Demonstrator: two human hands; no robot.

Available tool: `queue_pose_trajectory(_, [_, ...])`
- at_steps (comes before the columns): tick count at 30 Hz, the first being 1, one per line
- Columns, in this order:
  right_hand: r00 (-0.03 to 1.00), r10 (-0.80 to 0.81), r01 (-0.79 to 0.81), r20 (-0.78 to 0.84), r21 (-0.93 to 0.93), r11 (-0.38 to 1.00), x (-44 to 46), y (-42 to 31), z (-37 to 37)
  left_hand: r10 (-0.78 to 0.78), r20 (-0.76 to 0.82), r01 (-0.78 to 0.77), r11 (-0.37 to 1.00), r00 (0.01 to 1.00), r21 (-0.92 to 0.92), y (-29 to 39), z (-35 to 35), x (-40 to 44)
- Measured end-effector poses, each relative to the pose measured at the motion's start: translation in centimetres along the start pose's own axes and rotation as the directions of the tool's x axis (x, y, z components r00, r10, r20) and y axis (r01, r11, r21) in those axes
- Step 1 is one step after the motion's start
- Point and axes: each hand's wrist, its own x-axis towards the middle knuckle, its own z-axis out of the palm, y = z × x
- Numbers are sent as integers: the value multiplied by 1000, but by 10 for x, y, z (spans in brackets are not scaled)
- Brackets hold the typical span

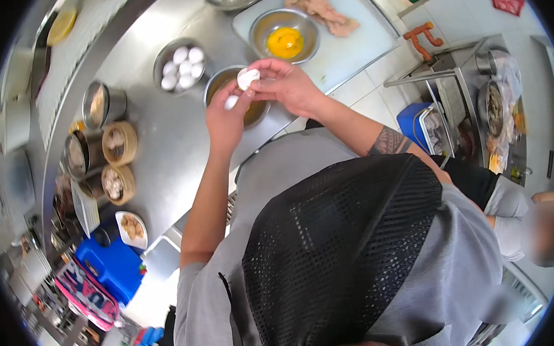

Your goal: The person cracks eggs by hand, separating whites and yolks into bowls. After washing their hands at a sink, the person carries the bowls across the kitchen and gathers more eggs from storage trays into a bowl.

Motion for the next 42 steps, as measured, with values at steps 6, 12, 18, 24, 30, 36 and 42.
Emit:
queue_pose_trajectory(6, [988,-150,151,-43,7,989,-10,-58,-44,317,30,-309,893,948,327,38,47,17])
queue_pose_trajectory(12, [692,-621,496,-367,-384,779,-26,-172,-178,37,-23,-32,981,999,192,64,95,29])
queue_pose_trajectory(18, [103,-905,326,-413,-846,423,-1,-277,-348,-217,-28,195,922,976,-334,68,132,35])
queue_pose_trajectory(24, [363,-824,-481,-436,-844,235,79,-252,-489,-314,-151,226,879,937,-420,75,147,20])
queue_pose_trajectory(30, [517,-831,332,-202,-848,413,81,-242,-291,-232,-259,46,820,937,-570,56,109,-20])
queue_pose_trajectory(36, [888,-165,459,429,-810,364,107,-135,-70,-329,-347,267,939,878,-216,33,55,-59])
queue_pose_trajectory(42, [731,98,681,675,-730,-47,210,13,89,-234,-419,154,964,877,-217,-14,9,-91])
